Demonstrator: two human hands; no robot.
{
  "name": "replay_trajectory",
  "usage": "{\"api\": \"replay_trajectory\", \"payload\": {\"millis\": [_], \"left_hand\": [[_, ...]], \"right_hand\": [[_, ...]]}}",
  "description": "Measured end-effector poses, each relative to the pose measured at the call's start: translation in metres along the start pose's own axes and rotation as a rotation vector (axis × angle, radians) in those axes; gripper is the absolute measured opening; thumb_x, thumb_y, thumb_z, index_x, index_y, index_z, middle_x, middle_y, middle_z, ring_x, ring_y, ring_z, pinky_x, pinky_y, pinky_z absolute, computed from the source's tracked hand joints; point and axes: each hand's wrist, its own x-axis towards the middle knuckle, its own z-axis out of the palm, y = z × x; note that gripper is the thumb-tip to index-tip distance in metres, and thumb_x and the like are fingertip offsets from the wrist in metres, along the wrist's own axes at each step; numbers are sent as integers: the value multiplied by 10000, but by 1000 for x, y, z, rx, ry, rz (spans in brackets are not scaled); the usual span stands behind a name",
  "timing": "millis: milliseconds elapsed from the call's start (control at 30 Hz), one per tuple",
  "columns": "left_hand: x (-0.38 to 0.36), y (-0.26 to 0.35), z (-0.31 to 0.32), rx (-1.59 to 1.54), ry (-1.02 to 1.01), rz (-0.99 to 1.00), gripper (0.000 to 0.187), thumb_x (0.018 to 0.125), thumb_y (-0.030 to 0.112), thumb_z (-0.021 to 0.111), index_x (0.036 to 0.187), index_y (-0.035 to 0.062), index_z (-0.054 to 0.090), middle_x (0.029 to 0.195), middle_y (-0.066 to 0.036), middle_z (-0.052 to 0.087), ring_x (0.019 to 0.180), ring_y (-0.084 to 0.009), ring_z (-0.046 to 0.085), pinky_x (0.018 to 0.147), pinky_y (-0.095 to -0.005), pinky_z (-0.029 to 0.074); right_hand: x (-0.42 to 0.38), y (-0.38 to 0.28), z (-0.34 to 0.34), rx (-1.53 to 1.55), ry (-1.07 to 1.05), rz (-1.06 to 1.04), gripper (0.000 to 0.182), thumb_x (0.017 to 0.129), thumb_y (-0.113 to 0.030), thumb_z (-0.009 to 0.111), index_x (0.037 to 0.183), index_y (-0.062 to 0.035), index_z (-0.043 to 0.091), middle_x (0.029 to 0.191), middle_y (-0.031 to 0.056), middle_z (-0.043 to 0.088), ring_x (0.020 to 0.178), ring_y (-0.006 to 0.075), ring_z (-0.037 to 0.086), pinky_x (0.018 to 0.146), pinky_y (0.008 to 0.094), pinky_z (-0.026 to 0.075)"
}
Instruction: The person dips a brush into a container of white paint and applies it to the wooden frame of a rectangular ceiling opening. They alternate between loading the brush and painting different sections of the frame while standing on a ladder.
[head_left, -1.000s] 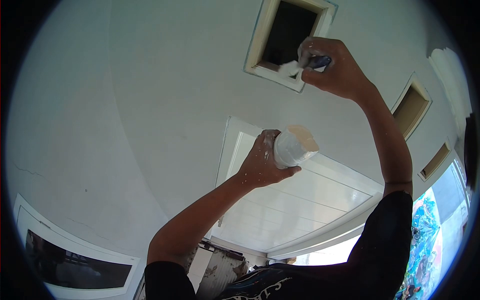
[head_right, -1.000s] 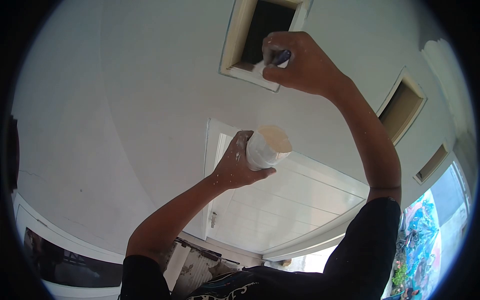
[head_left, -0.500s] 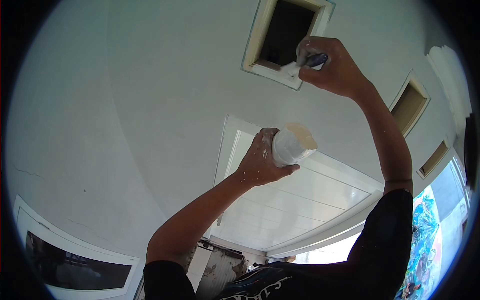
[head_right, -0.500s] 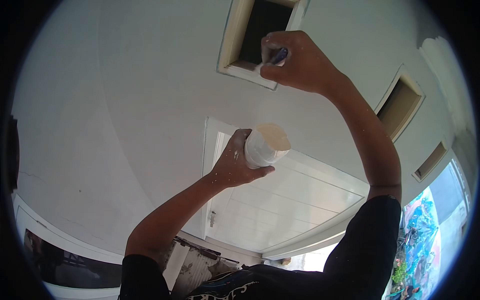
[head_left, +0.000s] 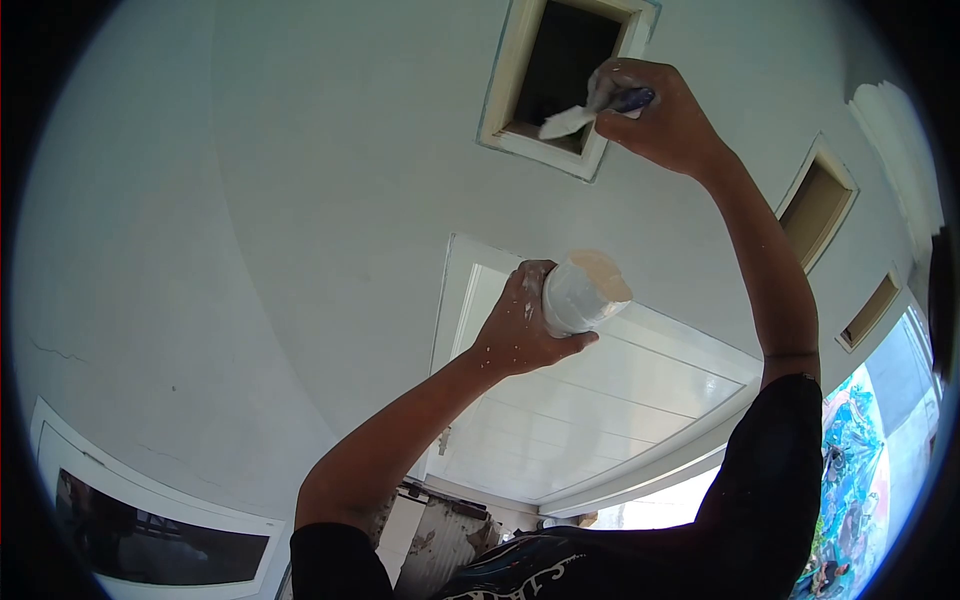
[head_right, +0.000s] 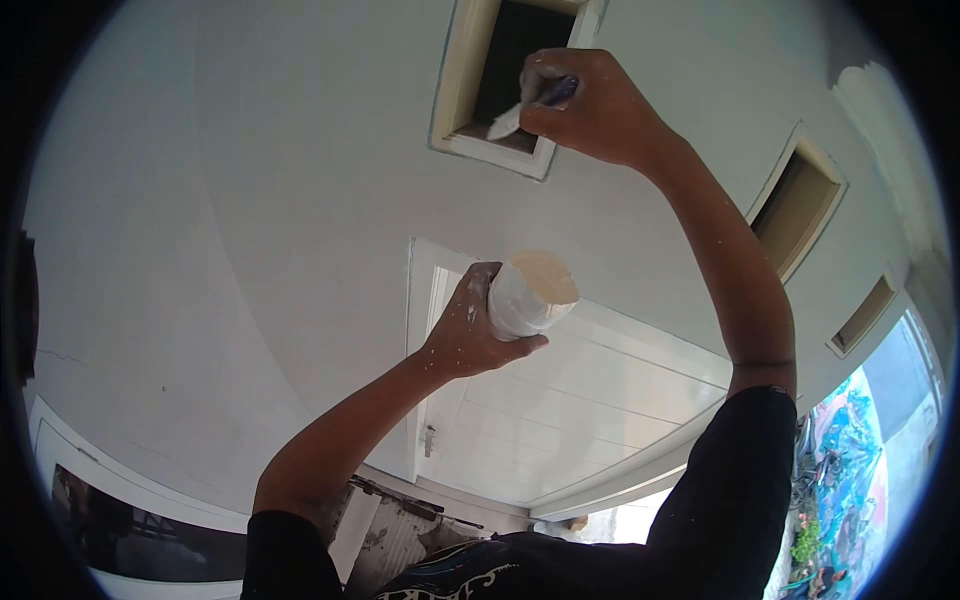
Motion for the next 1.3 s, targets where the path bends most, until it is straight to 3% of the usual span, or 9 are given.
{"api": "replay_trajectory", "payload": {"millis": [67, 133, 267, 367, 500, 633, 800, 967, 1300], "left_hand": [[0, -1, -2, -29, -19, -9, 1069, 754, 480, 910, 1476, -27, 306, 1368, -210, 428, 1303, -371, 509, 1093, -478, 501], [1, 2, -5, -55, -40, -19, 1085, 764, 487, 904, 1492, -26, 284, 1361, -213, 424, 1290, -371, 511, 1068, -466, 517], [1, 1, -3, 21, 4, -2, 1045, 743, 451, 921, 1454, -38, 331, 1360, -209, 447, 1301, -367, 520, 1109, -490, 488], [1, 2, -3, 46, 21, 29, 1040, 745, 443, 920, 1456, -36, 332, 1361, -209, 446, 1300, -368, 518, 1108, -491, 488], [1, 4, -5, -52, -26, -32, 1035, 745, 440, 922, 1457, -30, 337, 1356, -209, 445, 1305, -369, 510, 1106, -489, 487], [2, 3, -6, -120, -48, -88, 1032, 743, 442, 924, 1454, -30, 343, 1359, -207, 443, 1309, -367, 507, 1111, -489, 484], [1, -1, -3, 37, 7, 22, 1024, 744, 437, 923, 1450, -31, 347, 1360, -202, 455, 1318, -359, 508, 1107, -486, 485], [1, 4, -5, -14, -13, -34, 1016, 737, 421, 931, 1441, -30, 354, 1357, -200, 460, 1314, -362, 515, 1105, -484, 486], [-1, 3, -4, 93, 19, 61, 1017, 746, 427, 924, 1450, -22, 343, 1362, -204, 456, 1320, -367, 507, 1115, -488, 478]], "right_hand": [[4, 14, 14, 86, 97, -121, 427, 779, -142, 790, 1178, -8, 713, 965, 123, 709, 886, 223, 703, 866, 372, 591], [13, 21, 21, 49, -95, -297, 377, 790, -167, 766, 1111, 26, 717, 1039, 167, 737, 869, 273, 716, 813, 367, 601], [-3, 15, -2, -56, -278, -137, 266, 774, -113, 772, 974, 40, 683, 930, 131, 712, 830, 259, 711, 790, 358, 599], [-14, 6, -5, -74, -193, -280, 231, 761, -98, 769, 901, 38, 645, 860, 101, 678, 779, 241, 687, 735, 355, 578], [-7, 12, 14, 229, -58, -318, 217, 749, -86, 762, 889, 38, 652, 847, 95, 667, 751, 246, 670, 700, 372, 555], [-13, 11, 6, 8, -199, -305, 199, 738, -51, 756, 880, 32, 645, 860, 103, 645, 740, 251, 638, 693, 377, 538], [-22, 2, -8, -114, -261, -274, 200, 734, -16, 753, 887, 30, 632, 904, 106, 650, 760, 243, 640, 705, 377, 539], [-7, 11, 17, 266, -65, -395, 201, 741, -92, 745, 840, 21, 611, 835, 112, 611, 710, 277, 601, 675, 386, 522], [-33, 3, -10, -104, -167, -364, 222, 717, -88, 752, 857, 47, 645, 867, 110, 632, 752, 303, 640, 709, 411, 539]]}}
